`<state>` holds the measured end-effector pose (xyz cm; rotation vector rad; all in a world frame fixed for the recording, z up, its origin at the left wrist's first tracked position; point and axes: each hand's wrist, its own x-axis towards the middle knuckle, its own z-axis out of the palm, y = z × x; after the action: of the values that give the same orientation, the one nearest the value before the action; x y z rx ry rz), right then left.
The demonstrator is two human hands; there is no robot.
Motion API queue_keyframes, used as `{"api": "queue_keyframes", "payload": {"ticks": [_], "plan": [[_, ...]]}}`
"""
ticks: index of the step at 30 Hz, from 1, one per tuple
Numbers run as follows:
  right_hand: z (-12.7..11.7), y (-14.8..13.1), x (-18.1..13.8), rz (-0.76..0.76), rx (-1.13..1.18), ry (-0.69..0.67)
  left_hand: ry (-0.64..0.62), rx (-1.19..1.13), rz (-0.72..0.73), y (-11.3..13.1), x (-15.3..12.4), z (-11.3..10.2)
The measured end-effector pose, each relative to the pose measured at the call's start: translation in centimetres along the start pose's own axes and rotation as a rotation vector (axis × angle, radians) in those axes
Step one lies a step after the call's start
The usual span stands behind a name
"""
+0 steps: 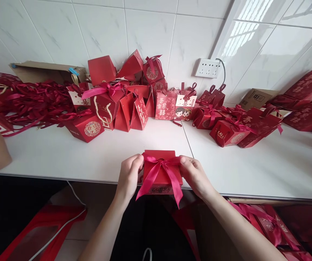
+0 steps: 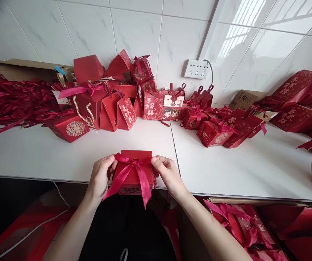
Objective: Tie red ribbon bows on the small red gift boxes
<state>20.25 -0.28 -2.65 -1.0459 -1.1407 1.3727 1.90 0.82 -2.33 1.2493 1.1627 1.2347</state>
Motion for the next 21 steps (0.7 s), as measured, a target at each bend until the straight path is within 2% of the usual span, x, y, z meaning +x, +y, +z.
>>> {"api": "queue_keyframes", "payload": {"ticks": [5,10,14,16,18,21], "plan": [[-0.1,-0.3,0.1,0.031,-0.023,0.004,0.003,0.136,-0.008,0.2,0.7,-0.6],[0.1,0.0,0.2,0.070,0.039,0.007,-0.026,-0.078,-0.111,-0.2,0.3,-0.1],[-1.2,0.5,0.1,0.122,-0.020,0.010,-0.006,-0.149,-0.174,-1.0,0.4,-1.0],[-2.3,0.5,0.0,0.057,-0.117,0.035,0.047,-0.089,-0.130,-1.1,0.6,-1.7],[-3.5,0.5,-0.2,-0.097,-0.217,0.025,0.068,0.007,-0.044,-0.6,0.9,-2.4],[-4.3,0.3,-0.7,-0.289,-0.414,-0.134,0.019,0.218,0.028,0.9,1.1,-2.7]]}}
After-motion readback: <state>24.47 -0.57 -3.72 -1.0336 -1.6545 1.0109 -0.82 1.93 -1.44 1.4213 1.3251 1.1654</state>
